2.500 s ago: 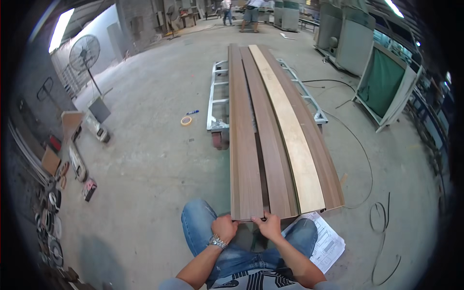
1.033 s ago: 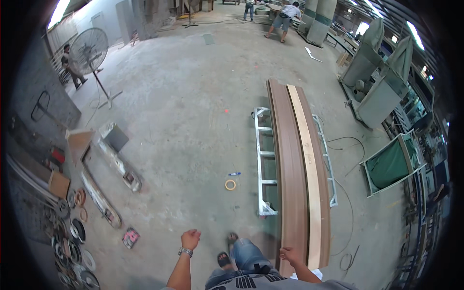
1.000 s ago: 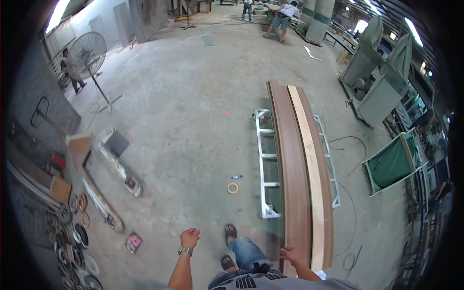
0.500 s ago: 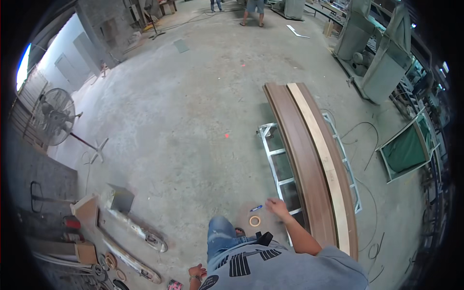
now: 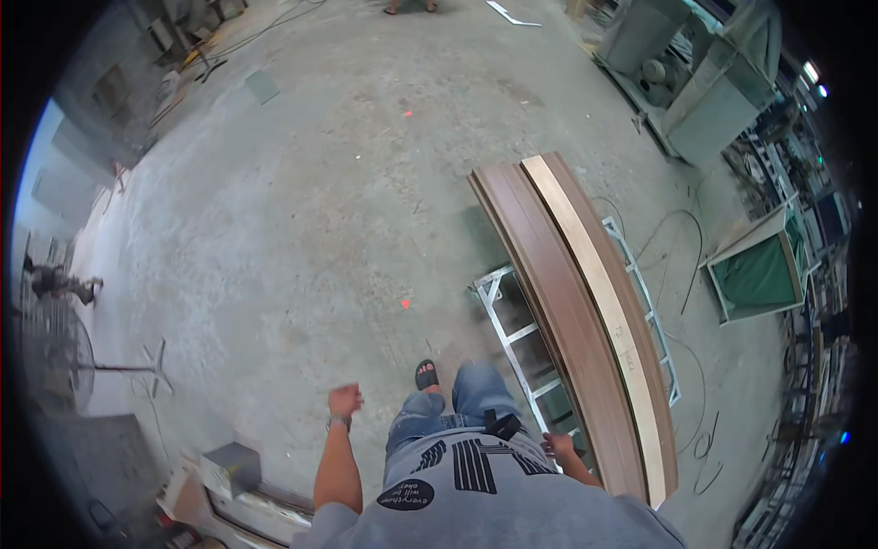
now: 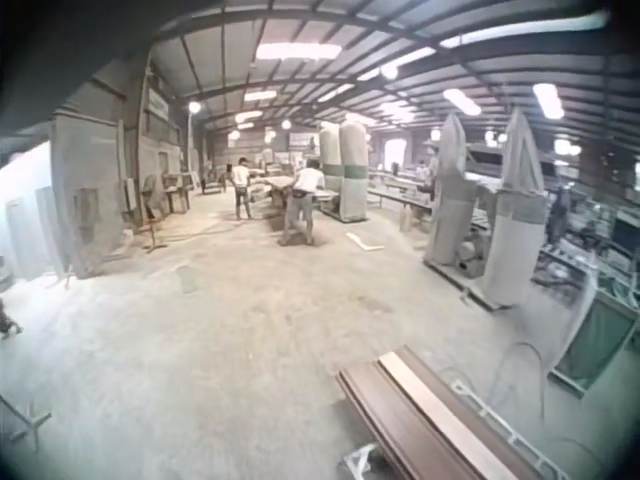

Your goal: The recorder labels wooden boards with tape and a marker according to a specification sheet in a factory production area.

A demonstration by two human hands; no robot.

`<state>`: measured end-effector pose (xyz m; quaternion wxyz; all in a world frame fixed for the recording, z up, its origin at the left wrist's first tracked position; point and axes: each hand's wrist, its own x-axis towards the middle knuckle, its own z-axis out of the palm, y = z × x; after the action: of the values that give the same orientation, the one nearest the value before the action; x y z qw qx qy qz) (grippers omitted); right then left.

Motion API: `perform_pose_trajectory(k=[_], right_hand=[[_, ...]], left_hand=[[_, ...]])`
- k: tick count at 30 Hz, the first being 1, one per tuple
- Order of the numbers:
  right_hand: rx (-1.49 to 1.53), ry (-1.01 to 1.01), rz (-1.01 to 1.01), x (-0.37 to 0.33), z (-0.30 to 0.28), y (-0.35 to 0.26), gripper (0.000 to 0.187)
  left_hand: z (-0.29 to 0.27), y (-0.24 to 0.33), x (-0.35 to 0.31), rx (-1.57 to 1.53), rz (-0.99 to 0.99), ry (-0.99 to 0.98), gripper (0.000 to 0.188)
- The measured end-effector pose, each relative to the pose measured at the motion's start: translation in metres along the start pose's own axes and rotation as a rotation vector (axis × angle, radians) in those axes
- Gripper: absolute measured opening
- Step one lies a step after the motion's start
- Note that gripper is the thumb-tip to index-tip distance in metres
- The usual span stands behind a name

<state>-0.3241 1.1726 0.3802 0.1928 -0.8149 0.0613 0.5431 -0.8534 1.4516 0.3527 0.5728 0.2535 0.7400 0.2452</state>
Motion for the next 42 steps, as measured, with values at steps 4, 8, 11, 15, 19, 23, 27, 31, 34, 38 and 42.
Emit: perform_pose_trajectory(k=[4,8,11,15,19,23,27,31,34,38,42], right_hand=[[0.146,-0.009,0.089,0.006,0.023,-0.04,0.036],[-0.039,0.005,-0.058,0.064,0.079,-0.129,0.031],[0.046,-0.093,-0.14,0.111,0.129,-0.255,0.026],[-0.067,-0.059,-0.348,0.18,0.13,-0.445,0.022],[0.318,-0.064,-0.458,0.216,0.126,-0.628,0.038],[0.152,-0.005,-0.515,0.256,0.148,-0.769,0.041],[-0.233,0.111,-0.595,0.344,0.173,-0.849,0.05],[-0.331,0.229,-0.533,0.439,0.216,-0.889,0.06],[-0.467,0.189,-0.49,0.492,0.227,-0.898,0.066],[-0.52,0.125,-0.395,0.506,0.235,-0.915,0.071],[-0.457,0.075,-0.344,0.505,0.239,-0.922,0.071]], left_hand=[[0.059,0.215,0.082,0.209,0.232,-0.052,0.031],[0.137,0.345,0.144,0.237,0.301,-0.086,0.033],[0.172,0.366,0.199,0.266,0.231,-0.077,0.032],[0.255,0.387,0.242,0.198,0.034,-0.232,0.028],[0.377,0.458,0.28,0.32,0.111,-0.395,0.027],[0.484,0.493,0.363,0.322,0.115,-0.489,0.025],[0.59,0.482,0.469,0.29,-0.017,-0.587,0.028],[0.663,0.426,0.564,0.625,0.061,-0.485,0.051],[0.713,0.393,0.588,0.671,0.124,-0.467,0.053],[0.737,0.386,0.596,0.488,-0.073,-0.546,0.056],[0.732,0.384,0.6,0.414,-0.16,-0.584,0.054]])
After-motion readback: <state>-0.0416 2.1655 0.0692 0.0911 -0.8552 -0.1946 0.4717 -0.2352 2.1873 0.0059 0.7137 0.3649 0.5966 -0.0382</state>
